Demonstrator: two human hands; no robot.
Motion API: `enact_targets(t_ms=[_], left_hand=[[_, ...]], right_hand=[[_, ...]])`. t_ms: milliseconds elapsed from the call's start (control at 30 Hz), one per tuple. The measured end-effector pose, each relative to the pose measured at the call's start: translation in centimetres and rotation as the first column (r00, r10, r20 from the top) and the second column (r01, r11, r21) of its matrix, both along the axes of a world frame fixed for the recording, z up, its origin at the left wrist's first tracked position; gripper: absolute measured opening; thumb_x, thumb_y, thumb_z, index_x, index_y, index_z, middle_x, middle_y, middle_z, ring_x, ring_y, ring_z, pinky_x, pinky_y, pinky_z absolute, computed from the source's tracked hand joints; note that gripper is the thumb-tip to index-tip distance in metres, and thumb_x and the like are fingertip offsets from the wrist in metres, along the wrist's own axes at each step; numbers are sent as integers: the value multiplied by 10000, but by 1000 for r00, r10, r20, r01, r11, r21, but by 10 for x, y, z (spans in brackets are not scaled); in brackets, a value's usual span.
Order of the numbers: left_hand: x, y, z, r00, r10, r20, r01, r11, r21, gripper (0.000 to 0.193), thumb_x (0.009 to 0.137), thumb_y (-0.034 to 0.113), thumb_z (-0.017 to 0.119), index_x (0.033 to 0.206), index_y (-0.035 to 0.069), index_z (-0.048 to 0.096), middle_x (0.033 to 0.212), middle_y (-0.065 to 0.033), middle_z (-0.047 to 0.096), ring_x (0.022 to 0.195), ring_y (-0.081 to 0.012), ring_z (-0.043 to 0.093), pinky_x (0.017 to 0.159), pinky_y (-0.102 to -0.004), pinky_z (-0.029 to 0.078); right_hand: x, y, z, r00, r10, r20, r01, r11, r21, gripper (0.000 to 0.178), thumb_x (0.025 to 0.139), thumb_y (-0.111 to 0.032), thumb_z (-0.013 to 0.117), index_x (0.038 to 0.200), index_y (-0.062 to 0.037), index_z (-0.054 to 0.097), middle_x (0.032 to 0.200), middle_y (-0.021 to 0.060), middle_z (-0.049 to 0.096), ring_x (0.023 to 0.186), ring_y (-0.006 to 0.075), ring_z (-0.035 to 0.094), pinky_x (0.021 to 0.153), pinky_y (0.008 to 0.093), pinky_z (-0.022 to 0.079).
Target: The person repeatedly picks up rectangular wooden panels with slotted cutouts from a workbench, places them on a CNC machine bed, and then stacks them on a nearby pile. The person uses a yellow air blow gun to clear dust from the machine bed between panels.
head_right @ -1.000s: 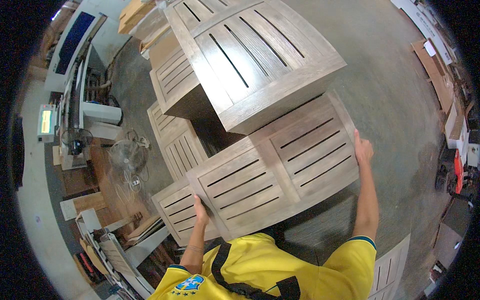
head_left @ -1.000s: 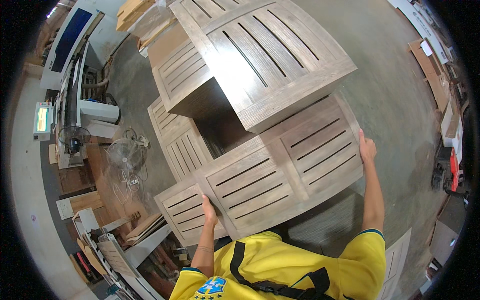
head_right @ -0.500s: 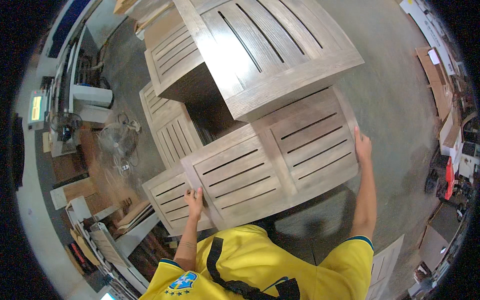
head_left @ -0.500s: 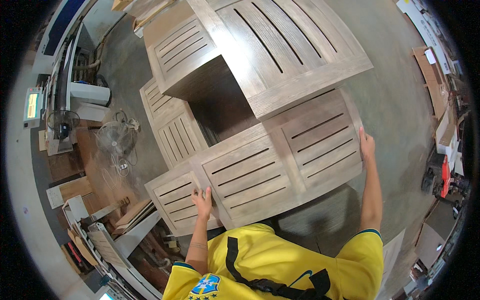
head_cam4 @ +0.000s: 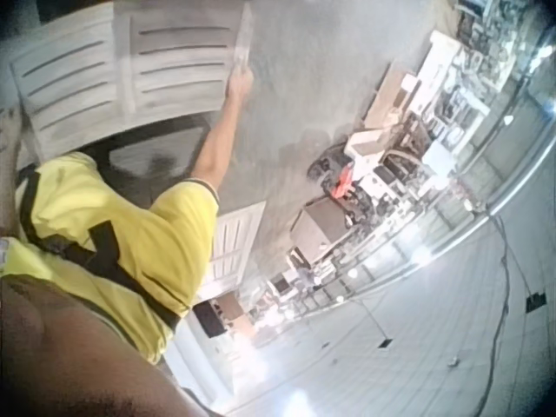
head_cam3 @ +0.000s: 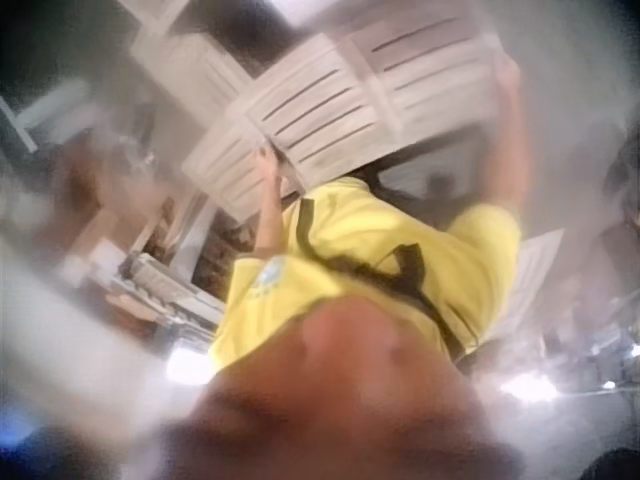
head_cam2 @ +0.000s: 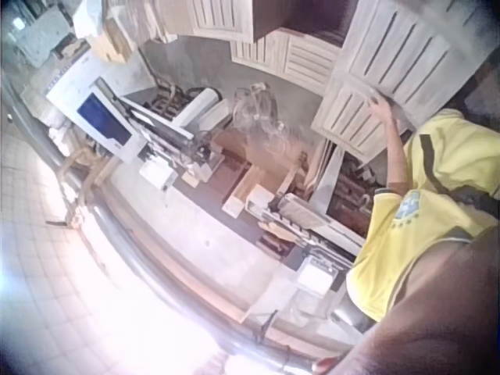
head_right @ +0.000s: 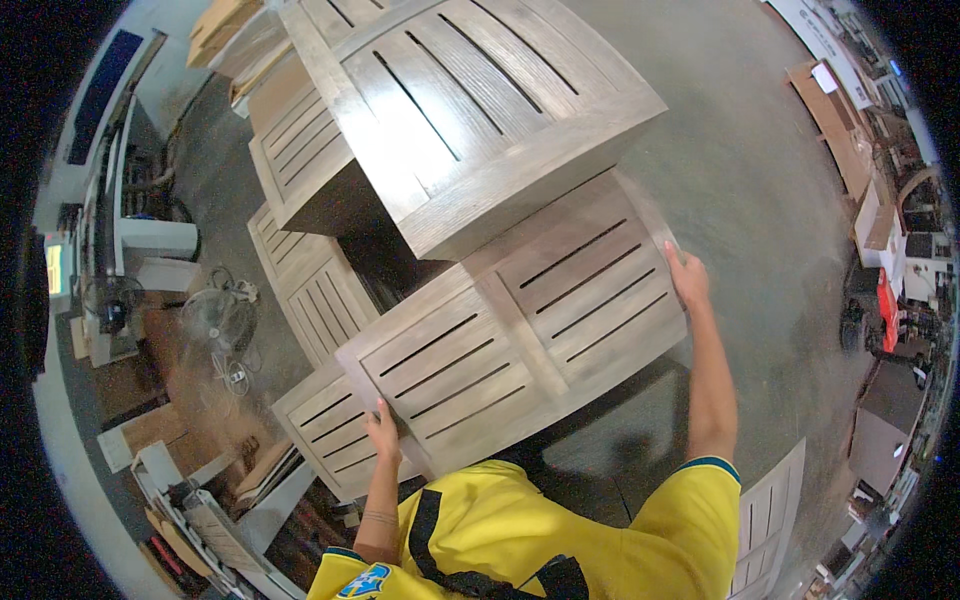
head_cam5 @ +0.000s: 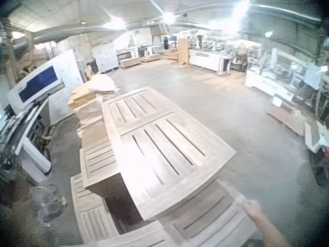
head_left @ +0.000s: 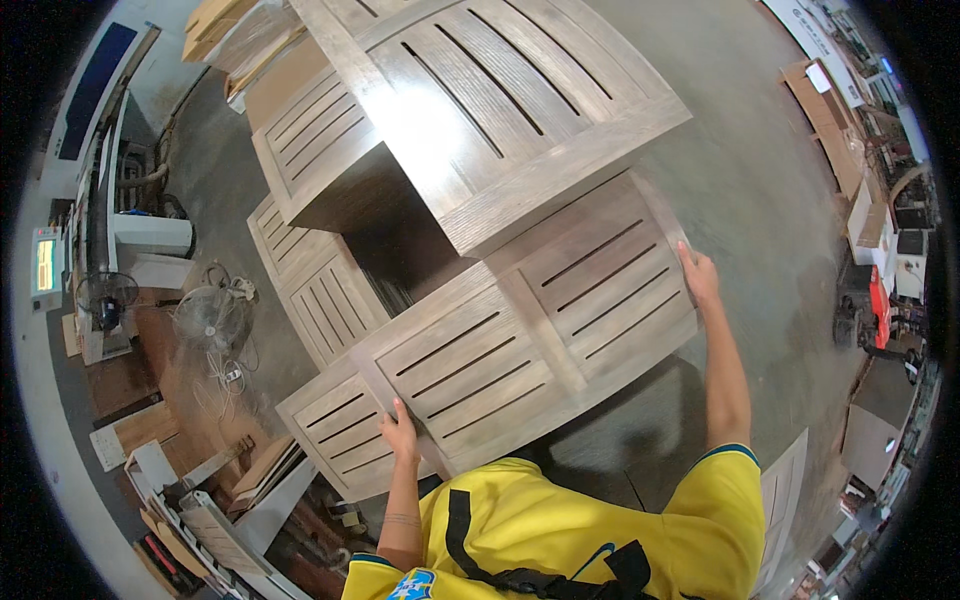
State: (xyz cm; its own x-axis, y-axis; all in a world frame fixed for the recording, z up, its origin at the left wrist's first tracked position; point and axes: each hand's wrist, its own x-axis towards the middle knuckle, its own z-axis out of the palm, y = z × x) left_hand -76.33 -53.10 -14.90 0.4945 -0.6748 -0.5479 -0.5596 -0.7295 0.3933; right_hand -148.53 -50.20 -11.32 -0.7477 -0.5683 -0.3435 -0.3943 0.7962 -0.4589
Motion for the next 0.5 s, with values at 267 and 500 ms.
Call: enact_targets(t_ms=[267, 500], left_hand=[[-7, -2, -12, 935, 228, -270, -264, 958, -108, 696, 1033, 652, 693, 1298, 10, 648, 1100, -52, 661, 963, -196, 600, 843, -389, 527], [0, 3, -1, 879, 317, -357, -329, 944, 27, 747, 1029, 620, 714, 1395, -24, 623, 1289, -121, 683, 1141, -230, 627, 1010, -404, 516]], right_hand=[[-9, -1, -10, 994, 35, -104, -26, 996, 83, 935, 979, -833, 531, 1244, 24, 794, 1160, 343, 762, 1176, 514, 715, 1019, 532, 545], [-6, -2, -11, 998, 27, -55, -23, 997, 80, 956, 964, -833, 559, 1263, 47, 780, 1166, 362, 752, 1171, 504, 722, 1016, 537, 550]])
